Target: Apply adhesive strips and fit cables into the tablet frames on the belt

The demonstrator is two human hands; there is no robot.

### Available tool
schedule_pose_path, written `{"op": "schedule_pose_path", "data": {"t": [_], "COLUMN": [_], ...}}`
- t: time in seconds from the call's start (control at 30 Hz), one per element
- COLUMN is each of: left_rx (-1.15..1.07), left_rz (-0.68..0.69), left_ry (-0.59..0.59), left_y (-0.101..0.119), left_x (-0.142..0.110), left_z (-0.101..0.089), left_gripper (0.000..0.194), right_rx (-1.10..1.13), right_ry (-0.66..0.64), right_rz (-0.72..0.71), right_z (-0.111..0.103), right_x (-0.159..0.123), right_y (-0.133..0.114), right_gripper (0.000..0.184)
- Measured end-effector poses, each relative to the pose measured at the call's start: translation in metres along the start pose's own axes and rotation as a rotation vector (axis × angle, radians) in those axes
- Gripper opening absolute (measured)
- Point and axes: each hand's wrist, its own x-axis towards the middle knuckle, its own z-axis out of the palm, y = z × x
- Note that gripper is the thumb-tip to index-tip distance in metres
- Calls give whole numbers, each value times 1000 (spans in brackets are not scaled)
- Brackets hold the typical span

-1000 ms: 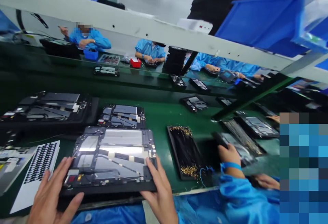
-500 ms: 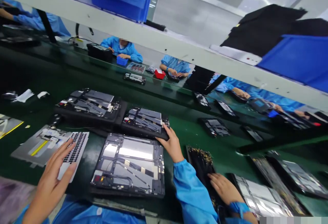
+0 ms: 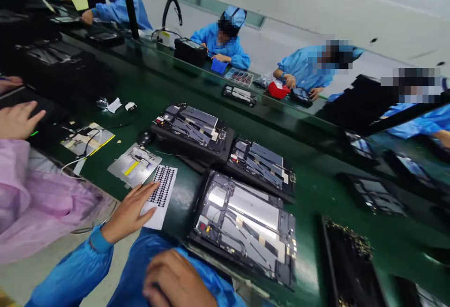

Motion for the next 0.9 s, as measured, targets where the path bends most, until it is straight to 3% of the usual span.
{"op": "schedule_pose_path", "data": {"t": [0.07,0.13,0.2,0.33,0.5,0.67,0.8,0.9], "left_rx": [8,11,11,1,83,113,113,130], "left_rz": [-1,6,16,35,113,158,192,112], "left_ry": [-13,-23,-27,-7,69,83,17,72], "left_y": [2,2,0,-6,-13,-35,-44,-15], "left_x": [-14,-24,-28,-26,-21,-17,-4,12], "left_z": [-2,-3,-2,3,11,23,27,15], "left_gripper": [66,66,69,70,65,65,65,57], "right_rx": [-147,-296,-386,-521,-699,-792,-537,-194], "right_ry": [34,111,140,37,-114,-194,-130,71], "right_rz": [87,193,250,263,293,267,113,101], "right_z": [32,49,55,52,46,37,4,-39], "right_x": [25,41,50,59,73,84,50,-2], "right_y": [27,55,78,95,88,76,34,-2], "right_gripper": [17,16,13,9,6,17,25,22]}}
